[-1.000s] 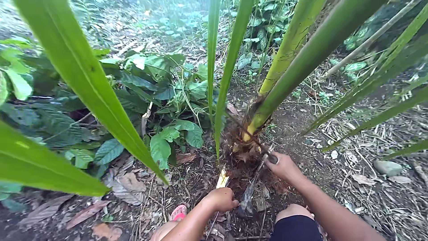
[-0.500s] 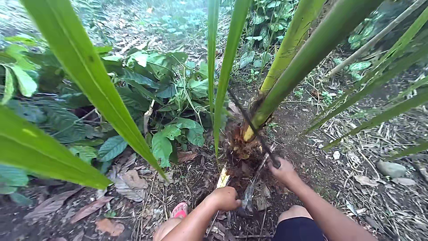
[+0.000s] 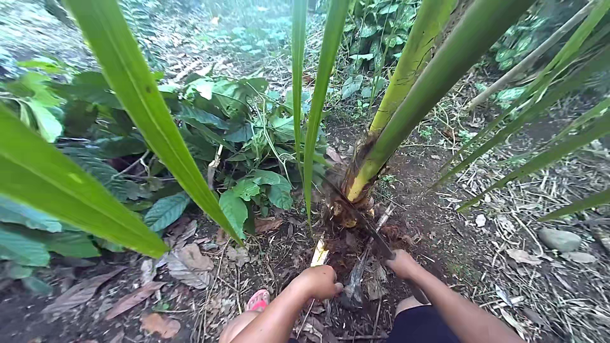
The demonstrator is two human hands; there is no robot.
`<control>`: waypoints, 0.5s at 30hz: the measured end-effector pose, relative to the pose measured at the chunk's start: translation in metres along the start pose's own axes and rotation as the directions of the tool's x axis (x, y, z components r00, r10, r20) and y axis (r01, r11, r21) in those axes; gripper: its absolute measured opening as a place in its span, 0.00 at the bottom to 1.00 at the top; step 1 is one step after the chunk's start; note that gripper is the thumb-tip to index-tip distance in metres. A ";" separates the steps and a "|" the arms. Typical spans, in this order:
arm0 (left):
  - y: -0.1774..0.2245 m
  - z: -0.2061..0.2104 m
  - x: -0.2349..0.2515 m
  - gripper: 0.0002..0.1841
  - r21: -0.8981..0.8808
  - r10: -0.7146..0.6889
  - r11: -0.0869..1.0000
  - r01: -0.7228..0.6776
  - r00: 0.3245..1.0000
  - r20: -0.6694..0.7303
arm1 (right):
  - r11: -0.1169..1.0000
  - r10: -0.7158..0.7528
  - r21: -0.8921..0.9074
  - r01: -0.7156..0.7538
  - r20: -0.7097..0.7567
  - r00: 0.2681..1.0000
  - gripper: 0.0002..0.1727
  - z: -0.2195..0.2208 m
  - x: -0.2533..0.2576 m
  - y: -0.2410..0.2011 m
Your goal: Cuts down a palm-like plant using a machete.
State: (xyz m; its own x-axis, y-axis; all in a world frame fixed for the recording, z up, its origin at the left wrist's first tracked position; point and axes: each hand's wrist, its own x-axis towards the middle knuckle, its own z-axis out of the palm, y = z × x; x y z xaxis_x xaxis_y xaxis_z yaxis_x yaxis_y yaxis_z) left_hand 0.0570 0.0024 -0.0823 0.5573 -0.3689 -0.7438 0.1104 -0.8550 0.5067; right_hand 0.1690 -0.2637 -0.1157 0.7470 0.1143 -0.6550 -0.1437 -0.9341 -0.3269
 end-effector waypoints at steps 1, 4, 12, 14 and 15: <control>-0.001 -0.001 0.000 0.27 -0.004 0.001 1.000 -0.001 1.000 -0.008 | 0.998 0.054 0.010 -0.054 0.062 0.997 0.21 0.007 0.006 0.006; -0.004 0.001 0.000 0.27 -0.004 0.004 1.000 -0.004 1.000 -0.016 | 0.996 0.003 0.089 -0.010 0.075 0.997 0.18 0.000 -0.016 -0.011; 0.008 0.002 0.002 0.27 0.011 0.012 1.000 -0.012 1.000 0.019 | 0.975 -0.204 0.023 0.220 -0.289 0.935 0.23 -0.045 -0.048 -0.063; 0.009 0.001 0.000 0.27 0.016 0.009 1.000 -0.010 1.000 0.029 | 0.998 -0.056 -0.010 0.056 -0.136 0.989 0.23 -0.007 -0.019 -0.029; 0.008 0.002 0.000 0.27 0.014 0.005 1.000 -0.005 1.000 0.029 | 0.999 0.035 -0.018 -0.036 -0.031 0.999 0.24 0.011 -0.008 -0.012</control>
State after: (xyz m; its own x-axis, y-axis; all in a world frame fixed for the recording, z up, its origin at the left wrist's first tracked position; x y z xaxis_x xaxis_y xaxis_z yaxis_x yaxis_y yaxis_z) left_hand 0.0565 -0.0050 -0.0788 0.5336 -0.3837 -0.7537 0.0961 -0.8579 0.5047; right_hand 0.1575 -0.2498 -0.1136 0.7611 0.0708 -0.6448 -0.1587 -0.9435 -0.2910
